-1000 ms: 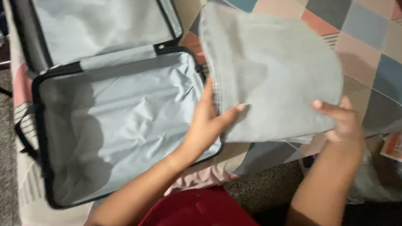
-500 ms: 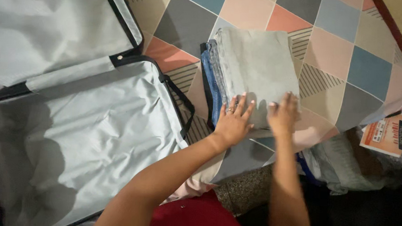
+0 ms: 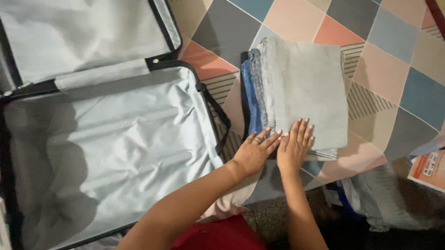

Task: The person unzips a suitcase, removes multiple pairs of jeans and pants, and stacks them on a bed. They then unzip an internal compartment, remove several folded shirts, place them on the bed, and finally zip the suitcase back up.

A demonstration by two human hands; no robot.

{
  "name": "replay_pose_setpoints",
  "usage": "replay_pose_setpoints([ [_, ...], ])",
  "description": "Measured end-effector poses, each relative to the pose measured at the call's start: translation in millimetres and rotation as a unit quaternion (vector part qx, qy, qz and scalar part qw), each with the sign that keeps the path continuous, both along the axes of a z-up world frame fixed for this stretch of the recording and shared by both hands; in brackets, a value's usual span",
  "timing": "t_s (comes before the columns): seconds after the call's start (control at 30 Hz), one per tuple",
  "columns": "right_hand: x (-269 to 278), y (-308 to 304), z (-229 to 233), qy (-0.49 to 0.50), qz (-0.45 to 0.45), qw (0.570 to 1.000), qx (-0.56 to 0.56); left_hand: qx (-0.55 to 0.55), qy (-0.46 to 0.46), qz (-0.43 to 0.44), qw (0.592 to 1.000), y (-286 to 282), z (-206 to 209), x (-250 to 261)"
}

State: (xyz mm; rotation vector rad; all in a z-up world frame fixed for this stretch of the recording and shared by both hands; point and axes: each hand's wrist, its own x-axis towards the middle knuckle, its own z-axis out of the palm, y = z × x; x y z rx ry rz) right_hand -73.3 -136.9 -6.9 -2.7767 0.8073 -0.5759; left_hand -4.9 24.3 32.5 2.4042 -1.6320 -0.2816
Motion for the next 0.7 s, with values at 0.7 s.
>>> replay_pose_setpoints([
  [0.7,92.5,155.4,-80.0,0.069,-0.067,0.935,0.341,0.066,0.003,0.447,0.892,388.9,-69.3,34.5],
])
